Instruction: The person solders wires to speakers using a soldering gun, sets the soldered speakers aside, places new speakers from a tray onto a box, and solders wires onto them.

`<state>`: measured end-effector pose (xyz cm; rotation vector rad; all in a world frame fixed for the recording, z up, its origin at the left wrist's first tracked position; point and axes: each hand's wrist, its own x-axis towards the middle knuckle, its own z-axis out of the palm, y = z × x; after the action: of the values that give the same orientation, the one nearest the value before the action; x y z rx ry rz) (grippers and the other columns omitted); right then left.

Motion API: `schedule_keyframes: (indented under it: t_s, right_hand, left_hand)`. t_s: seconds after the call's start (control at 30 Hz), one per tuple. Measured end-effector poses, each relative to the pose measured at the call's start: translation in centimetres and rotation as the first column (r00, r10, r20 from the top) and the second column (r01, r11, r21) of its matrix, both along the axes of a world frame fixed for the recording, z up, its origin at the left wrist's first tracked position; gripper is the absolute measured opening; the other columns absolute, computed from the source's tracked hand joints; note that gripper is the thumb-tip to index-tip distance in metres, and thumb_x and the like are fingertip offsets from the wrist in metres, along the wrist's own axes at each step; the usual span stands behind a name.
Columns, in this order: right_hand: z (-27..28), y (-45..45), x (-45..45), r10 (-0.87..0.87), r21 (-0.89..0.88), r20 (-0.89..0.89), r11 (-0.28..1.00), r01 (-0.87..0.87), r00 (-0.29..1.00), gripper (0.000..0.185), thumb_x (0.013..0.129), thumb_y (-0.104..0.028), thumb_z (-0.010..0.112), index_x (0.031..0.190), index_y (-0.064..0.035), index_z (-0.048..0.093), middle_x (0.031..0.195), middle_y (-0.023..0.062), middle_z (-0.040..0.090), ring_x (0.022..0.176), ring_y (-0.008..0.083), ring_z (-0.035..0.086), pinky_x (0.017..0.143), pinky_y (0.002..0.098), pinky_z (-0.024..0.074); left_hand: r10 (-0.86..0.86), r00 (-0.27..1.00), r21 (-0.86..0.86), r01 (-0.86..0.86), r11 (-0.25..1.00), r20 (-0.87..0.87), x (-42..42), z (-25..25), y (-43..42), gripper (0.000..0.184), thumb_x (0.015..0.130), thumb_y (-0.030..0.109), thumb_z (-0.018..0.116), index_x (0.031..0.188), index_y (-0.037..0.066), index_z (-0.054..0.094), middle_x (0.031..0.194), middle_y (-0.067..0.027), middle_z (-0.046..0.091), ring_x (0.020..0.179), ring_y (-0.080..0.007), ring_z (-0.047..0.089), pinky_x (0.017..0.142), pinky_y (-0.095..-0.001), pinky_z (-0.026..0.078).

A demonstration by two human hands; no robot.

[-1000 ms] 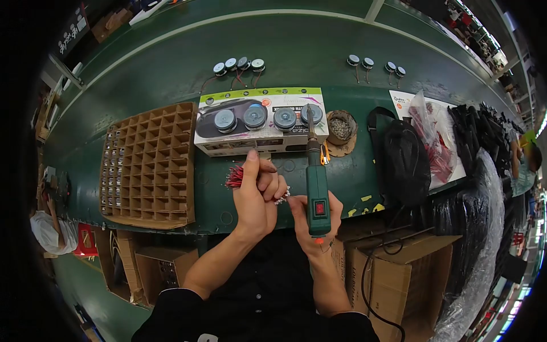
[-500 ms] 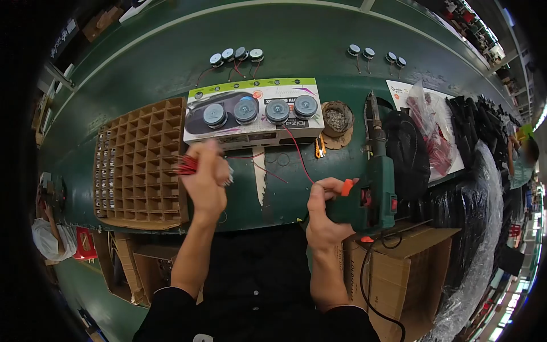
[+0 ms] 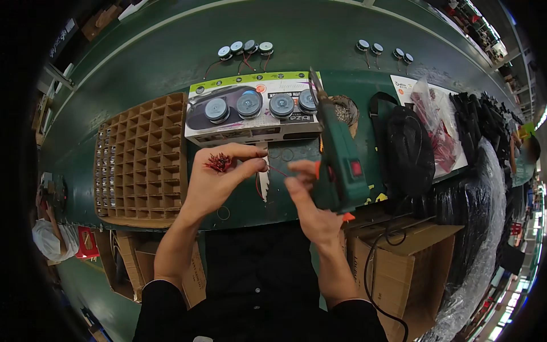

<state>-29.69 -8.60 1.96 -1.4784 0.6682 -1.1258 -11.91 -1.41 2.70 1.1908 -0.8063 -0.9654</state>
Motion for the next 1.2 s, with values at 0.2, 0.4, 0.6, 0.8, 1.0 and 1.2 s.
schedule_keyframes:
  t_s: [0.2,0.4,0.6,0.8,1.0,1.2]
  right_hand:
    - [1.4,-1.5,2.4,0.128,-0.233,-0.176,0.958,-0.167,0.976,0.055,0.085,0.001,0.079,0.128,0.0013,0.044,0.106,0.0123,0.070,0.088,0.0147,0.070,0.073,0.0257,0.0566]
    - [-1.1,-0.9,3.2,0.087,-0.147,-0.077,0.984,-0.098,0.993,0.054,0.086,0.002,0.078,0.128,0.0027,0.044,0.092,0.0101,0.071,0.088,0.0141,0.071,0.077,0.0272,0.0575]
    - [-0.5,-0.7,3.0,0.081,-0.112,-0.090,0.990,-0.091,0.993,0.030,0.086,-0.001,0.079,0.108,0.0031,0.060,0.092,0.0057,0.072,0.082,0.0101,0.066,0.070,0.0253,0.0536]
    - [1.4,-1.2,5.5,0.237,-0.024,-0.115,0.970,-0.241,0.965,0.035,0.090,-0.001,0.074,0.120,-0.0008,0.057,0.103,0.0073,0.070,0.088,0.0114,0.066,0.075,0.0261,0.0528]
    - [0.5,-3.1,13.6,0.115,-0.394,-0.251,0.895,-0.210,0.961,0.054,0.083,-0.001,0.074,0.128,0.0013,0.045,0.124,0.0249,0.056,0.102,0.0416,0.064,0.088,0.0449,0.0514]
    - [0.6,-4.0,15.5,0.136,-0.395,-0.480,0.848,-0.352,0.867,0.052,0.083,0.000,0.073,0.129,0.0004,0.048,0.137,0.0179,0.052,0.118,0.0365,0.059,0.098,0.0426,0.0478]
  left_hand:
    - [-0.011,0.860,-0.035,0.033,0.999,0.509,1.0,0.8,0.8,0.014,0.087,0.003,0.075,0.101,-0.001,0.074,0.085,-0.0098,0.073,0.077,-0.0087,0.067,0.069,-0.0258,0.053]
    - [0.052,0.965,0.021,-0.060,0.998,0.258,0.0,0.6,1.3,0.014,0.087,0.004,0.077,0.098,-0.003,0.072,0.088,-0.0110,0.075,0.075,-0.0102,0.068,0.068,-0.0262,0.053]
    - [0.371,0.547,-0.385,-0.095,0.918,0.750,0.5,-0.6,1.7,0.022,0.080,0.002,0.079,0.101,0.002,0.071,0.082,-0.0118,0.071,0.067,-0.0260,0.070,0.057,-0.0313,0.054]
    - [0.290,0.559,-0.273,-0.117,0.955,0.777,5.4,-1.4,2.9,0.020,0.082,-0.002,0.076,0.102,0.003,0.073,0.087,-0.0112,0.071,0.075,-0.0230,0.070,0.064,-0.0299,0.054]
    - [0.240,0.932,0.007,-0.251,0.968,0.273,8.1,-1.2,3.7,0.009,0.094,0.003,0.070,0.099,-0.004,0.073,0.092,-0.0033,0.072,0.085,-0.0075,0.065,0.078,-0.0224,0.052]
    - [0.267,0.940,0.014,-0.276,0.961,0.213,9.3,-1.3,4.1,0.011,0.093,0.004,0.071,0.099,-0.005,0.073,0.092,-0.0036,0.073,0.086,-0.0071,0.064,0.077,-0.0230,0.052]
